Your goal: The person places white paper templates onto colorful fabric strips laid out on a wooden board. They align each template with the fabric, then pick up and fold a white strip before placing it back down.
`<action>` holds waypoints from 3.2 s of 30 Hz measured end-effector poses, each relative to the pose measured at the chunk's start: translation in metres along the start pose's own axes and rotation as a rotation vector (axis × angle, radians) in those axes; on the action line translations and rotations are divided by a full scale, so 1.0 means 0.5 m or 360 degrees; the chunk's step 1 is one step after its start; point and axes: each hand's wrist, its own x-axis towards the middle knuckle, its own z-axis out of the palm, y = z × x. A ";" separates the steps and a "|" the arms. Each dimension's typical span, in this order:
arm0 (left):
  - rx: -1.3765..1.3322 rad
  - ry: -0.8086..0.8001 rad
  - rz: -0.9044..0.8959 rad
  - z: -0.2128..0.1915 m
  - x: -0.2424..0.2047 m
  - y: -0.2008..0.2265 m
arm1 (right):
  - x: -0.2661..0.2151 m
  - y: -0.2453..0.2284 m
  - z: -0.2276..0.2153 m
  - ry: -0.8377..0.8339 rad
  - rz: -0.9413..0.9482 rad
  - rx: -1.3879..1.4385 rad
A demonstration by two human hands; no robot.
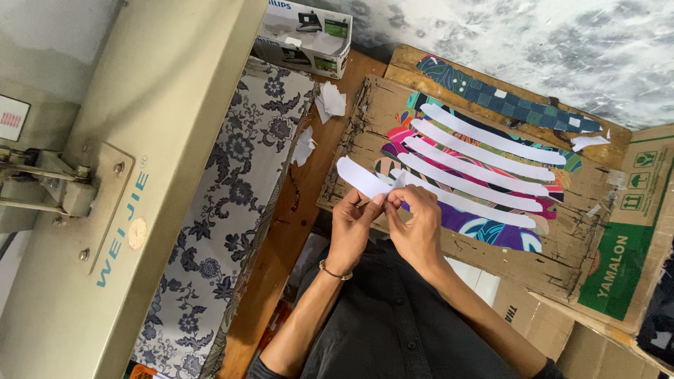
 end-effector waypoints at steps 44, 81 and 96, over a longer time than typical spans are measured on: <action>-0.0315 0.0637 0.0081 -0.143 0.013 0.039 | 0.036 0.030 0.037 -0.1557 0.0484 0.1026; 0.0298 -0.0018 0.0032 -0.001 -0.029 -0.025 | -0.011 -0.007 -0.048 -0.0296 0.0182 0.0050; 0.0124 0.0234 0.0209 0.017 -0.027 -0.022 | -0.038 -0.026 0.009 0.0215 0.0258 0.0295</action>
